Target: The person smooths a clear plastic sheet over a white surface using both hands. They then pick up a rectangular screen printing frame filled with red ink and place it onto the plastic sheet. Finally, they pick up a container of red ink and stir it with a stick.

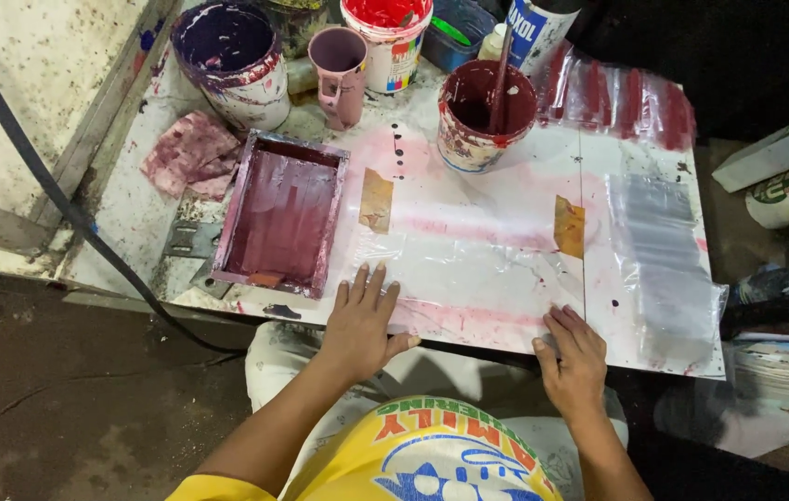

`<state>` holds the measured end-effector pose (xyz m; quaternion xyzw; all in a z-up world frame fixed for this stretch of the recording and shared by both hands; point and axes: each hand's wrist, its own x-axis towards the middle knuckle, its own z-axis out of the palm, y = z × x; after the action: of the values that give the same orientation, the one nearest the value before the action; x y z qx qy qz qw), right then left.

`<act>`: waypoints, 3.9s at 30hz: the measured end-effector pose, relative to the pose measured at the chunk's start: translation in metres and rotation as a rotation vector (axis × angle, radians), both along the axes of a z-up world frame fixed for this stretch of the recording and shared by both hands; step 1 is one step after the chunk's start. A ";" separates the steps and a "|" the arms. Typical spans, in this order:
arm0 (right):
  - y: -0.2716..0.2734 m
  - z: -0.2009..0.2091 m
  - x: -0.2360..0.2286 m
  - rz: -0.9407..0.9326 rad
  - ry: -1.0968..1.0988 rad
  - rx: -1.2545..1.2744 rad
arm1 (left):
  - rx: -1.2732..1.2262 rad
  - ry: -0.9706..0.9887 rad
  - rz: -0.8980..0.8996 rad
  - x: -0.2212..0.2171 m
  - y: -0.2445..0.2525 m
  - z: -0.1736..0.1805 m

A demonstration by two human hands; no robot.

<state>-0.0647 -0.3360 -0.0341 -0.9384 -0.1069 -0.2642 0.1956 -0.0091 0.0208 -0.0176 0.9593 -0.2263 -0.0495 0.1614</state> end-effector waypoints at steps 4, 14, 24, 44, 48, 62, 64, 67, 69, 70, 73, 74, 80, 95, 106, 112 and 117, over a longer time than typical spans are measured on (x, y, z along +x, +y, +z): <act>0.000 0.002 0.001 0.019 0.004 0.009 | 0.034 -0.114 0.062 -0.006 0.007 -0.019; 0.006 0.009 0.002 -0.016 -0.001 0.036 | -0.037 -0.190 -0.021 -0.016 0.003 0.004; 0.007 0.012 0.004 -0.057 0.008 0.041 | 0.140 -0.138 0.050 -0.017 0.009 0.012; 0.003 0.010 0.003 -0.065 0.033 0.079 | -0.025 -0.156 -0.013 -0.002 -0.022 0.012; 0.002 0.007 0.002 -0.048 0.037 0.063 | -0.067 -0.151 -0.002 -0.001 -0.020 0.009; 0.056 0.037 0.014 0.178 -0.011 0.288 | -0.160 -0.492 0.615 0.060 0.163 0.047; 0.088 0.045 0.028 0.236 0.076 0.382 | -0.134 -0.429 0.729 0.070 0.188 0.057; 0.141 0.060 0.057 0.289 0.514 0.531 | -0.235 0.073 0.904 0.080 0.201 0.076; 0.182 0.077 0.075 0.270 0.934 0.450 | -0.220 0.059 0.851 0.087 0.206 0.066; 0.196 0.073 0.082 0.267 0.941 0.447 | -0.221 0.067 0.853 0.089 0.210 0.055; 0.236 0.072 0.109 0.316 0.936 0.546 | -0.151 -0.011 0.845 0.094 0.214 0.048; 0.246 0.077 0.115 0.305 0.983 0.533 | -0.148 0.044 0.807 0.092 0.209 0.061; 0.277 0.079 0.126 0.287 1.061 0.542 | -0.125 0.138 0.736 0.088 0.204 0.077; 0.283 0.079 0.117 0.292 0.999 0.595 | -0.165 0.134 0.668 0.091 0.200 0.087; 0.296 0.081 0.118 0.236 0.985 0.814 | -0.154 0.000 0.612 0.097 0.211 0.047; 0.291 0.067 0.116 0.256 0.974 0.885 | -0.153 -0.076 0.606 0.093 0.214 0.039; 0.280 0.055 0.115 0.274 0.915 0.949 | -0.135 -0.178 0.634 0.078 0.209 0.056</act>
<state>0.0504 -0.0561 0.0205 -0.7461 -0.0039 0.1690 0.6440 0.0684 0.2296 0.0381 0.9697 0.0672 0.1025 0.2115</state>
